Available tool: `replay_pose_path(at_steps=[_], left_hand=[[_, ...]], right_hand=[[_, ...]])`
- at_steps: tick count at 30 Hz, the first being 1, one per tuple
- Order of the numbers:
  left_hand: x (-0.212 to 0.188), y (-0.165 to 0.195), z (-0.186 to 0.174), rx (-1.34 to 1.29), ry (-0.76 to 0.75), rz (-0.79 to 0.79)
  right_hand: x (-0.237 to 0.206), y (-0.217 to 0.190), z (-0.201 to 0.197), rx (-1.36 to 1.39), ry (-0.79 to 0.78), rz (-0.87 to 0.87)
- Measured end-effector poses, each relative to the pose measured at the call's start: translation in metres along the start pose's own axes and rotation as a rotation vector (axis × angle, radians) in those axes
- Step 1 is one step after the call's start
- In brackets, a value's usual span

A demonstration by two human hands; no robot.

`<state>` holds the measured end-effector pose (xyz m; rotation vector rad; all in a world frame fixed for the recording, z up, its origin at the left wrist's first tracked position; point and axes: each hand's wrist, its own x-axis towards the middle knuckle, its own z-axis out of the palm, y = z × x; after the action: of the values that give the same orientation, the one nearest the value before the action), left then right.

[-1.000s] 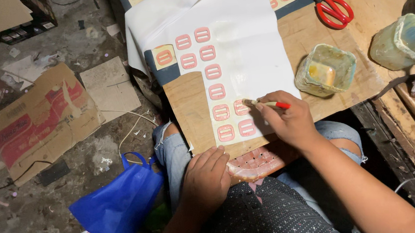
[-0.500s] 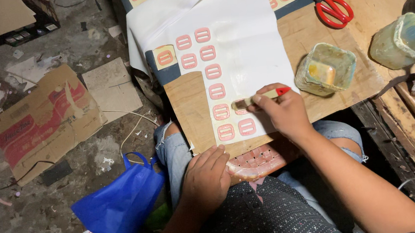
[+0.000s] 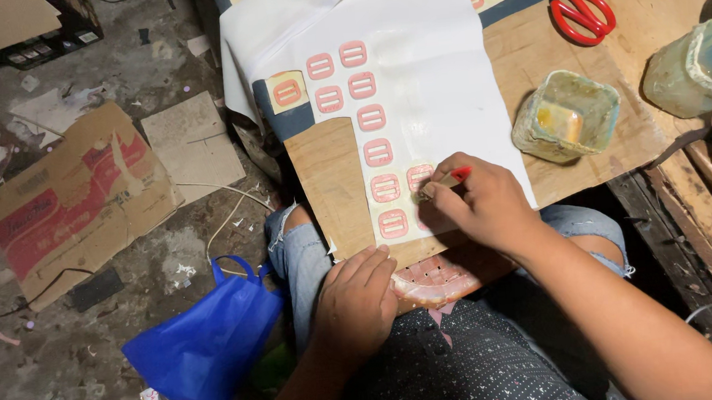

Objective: The person applies a yellowish adhesive to printed stickers on a sheet using a small brush. They repeatedly dip the brush into a container and spread the adhesive over each sticker in sequence.

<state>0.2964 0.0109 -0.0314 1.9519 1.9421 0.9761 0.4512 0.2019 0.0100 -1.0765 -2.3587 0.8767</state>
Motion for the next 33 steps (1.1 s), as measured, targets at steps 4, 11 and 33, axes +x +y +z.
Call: replay_pose_path(at_steps=[4,11,33], left_hand=[[0.001,0.001,-0.002,0.003,-0.004,0.015],[0.001,0.002,-0.001,-0.022,0.0,0.006],[-0.007,0.001,0.001,0.049,-0.006,0.089]], right_hand=[[0.009,-0.001,-0.007,0.14,-0.059,-0.201],[0.01,0.009,-0.025,-0.149,0.002,-0.103],[0.002,0.023,-0.016,0.1,0.136,0.139]])
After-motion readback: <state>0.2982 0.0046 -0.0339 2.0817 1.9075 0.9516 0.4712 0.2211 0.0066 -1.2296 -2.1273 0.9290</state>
